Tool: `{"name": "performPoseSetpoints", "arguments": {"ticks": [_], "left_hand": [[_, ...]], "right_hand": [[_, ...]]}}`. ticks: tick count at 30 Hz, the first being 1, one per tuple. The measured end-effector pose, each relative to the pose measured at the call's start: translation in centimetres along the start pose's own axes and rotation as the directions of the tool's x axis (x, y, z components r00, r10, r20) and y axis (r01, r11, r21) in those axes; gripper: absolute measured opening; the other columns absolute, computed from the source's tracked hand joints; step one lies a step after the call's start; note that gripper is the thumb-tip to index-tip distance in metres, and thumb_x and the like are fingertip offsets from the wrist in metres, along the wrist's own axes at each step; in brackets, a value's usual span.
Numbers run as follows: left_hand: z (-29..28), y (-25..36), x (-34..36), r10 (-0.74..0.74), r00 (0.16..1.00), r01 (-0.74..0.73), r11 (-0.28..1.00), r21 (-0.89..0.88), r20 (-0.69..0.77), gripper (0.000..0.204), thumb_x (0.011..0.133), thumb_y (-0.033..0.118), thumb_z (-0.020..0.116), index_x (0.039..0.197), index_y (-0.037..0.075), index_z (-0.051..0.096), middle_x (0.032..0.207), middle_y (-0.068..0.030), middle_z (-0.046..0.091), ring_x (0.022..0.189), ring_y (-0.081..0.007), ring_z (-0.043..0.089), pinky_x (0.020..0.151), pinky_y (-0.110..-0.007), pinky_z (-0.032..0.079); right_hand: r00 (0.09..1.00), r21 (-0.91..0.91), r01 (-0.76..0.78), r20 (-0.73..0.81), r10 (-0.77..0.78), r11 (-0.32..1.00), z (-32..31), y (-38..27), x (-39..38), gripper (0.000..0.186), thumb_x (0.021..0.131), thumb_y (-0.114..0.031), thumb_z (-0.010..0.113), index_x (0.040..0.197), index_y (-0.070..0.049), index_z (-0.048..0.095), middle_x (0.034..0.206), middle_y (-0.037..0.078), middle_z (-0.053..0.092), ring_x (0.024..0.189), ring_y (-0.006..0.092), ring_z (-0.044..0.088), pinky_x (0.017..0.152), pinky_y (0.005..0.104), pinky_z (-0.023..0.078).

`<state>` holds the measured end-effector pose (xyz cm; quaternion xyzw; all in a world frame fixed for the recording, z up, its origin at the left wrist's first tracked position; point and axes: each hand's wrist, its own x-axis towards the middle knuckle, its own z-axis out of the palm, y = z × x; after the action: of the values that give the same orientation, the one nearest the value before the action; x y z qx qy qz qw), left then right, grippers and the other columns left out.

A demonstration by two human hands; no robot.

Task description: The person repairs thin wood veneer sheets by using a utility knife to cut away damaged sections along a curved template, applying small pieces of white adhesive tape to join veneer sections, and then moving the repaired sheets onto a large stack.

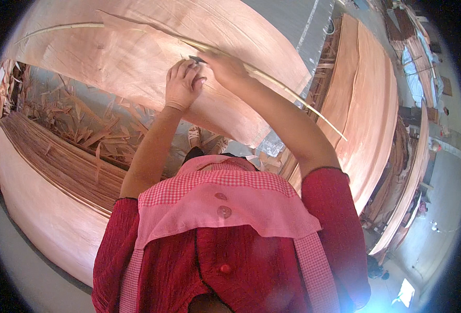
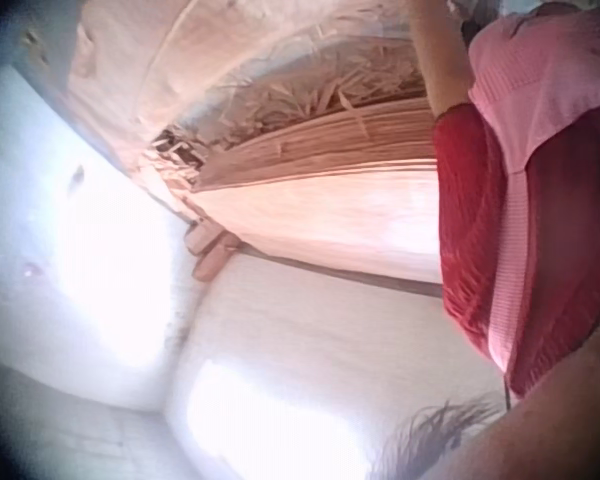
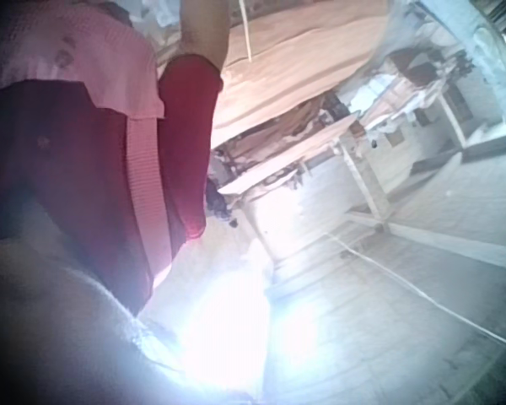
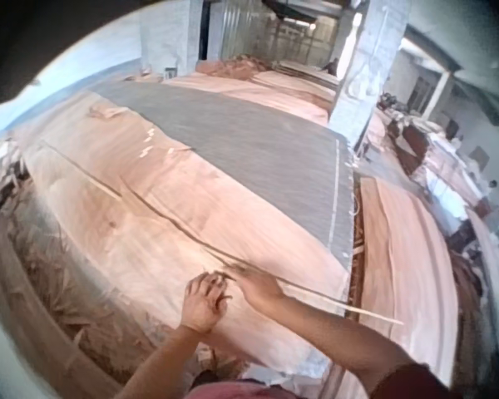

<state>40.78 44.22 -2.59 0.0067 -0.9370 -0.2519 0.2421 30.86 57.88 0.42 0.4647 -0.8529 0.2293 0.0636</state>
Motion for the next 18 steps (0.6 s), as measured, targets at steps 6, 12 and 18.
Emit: {"name": "performPoseSetpoints", "arguments": {"ticks": [6,12,18], "left_hand": [[-0.6,-0.2,-0.2,-0.013,1.0,0.012,0.997,0.081,0.015,0.033,0.068,0.025,0.062,0.098,0.013,0.057,0.111,-0.0049,0.048,0.112,-0.0284,0.04,0.091,-0.043,0.032],[-0.6,-0.2,0.0,-0.039,0.999,0.039,0.999,0.017,0.001,0.032,0.068,0.025,0.061,0.099,0.016,0.058,0.113,-0.0048,0.047,0.112,-0.0293,0.038,0.093,-0.043,0.03],[-0.6,0.3,0.1,-0.021,0.999,0.019,0.998,0.066,0.033,0.033,0.069,0.024,0.061,0.102,0.02,0.059,0.116,-0.0055,0.047,0.113,-0.0306,0.037,0.093,-0.043,0.029]], "right_hand": [[0.885,-0.232,0.001,0.453,0.107,0.973,0.2,-3.5,6.7,0.039,0.078,-0.013,0.043,0.115,-0.022,0.049,0.09,0.013,0.061,0.076,0.0296,0.06,0.062,0.0391,0.047],[0.972,-0.218,-0.082,0.198,0.126,0.973,-1.7,-1.4,0.8,0.037,0.08,-0.011,0.041,0.115,-0.02,0.049,0.081,0.012,0.061,0.068,0.0296,0.06,0.058,0.0399,0.047],[0.933,-0.346,-0.235,0.183,0.311,0.908,-1.5,-2.4,-1.4,0.026,0.082,-0.013,0.041,0.106,-0.012,0.049,0.068,0.014,0.059,0.062,0.0309,0.059,0.052,0.0391,0.047]]}}
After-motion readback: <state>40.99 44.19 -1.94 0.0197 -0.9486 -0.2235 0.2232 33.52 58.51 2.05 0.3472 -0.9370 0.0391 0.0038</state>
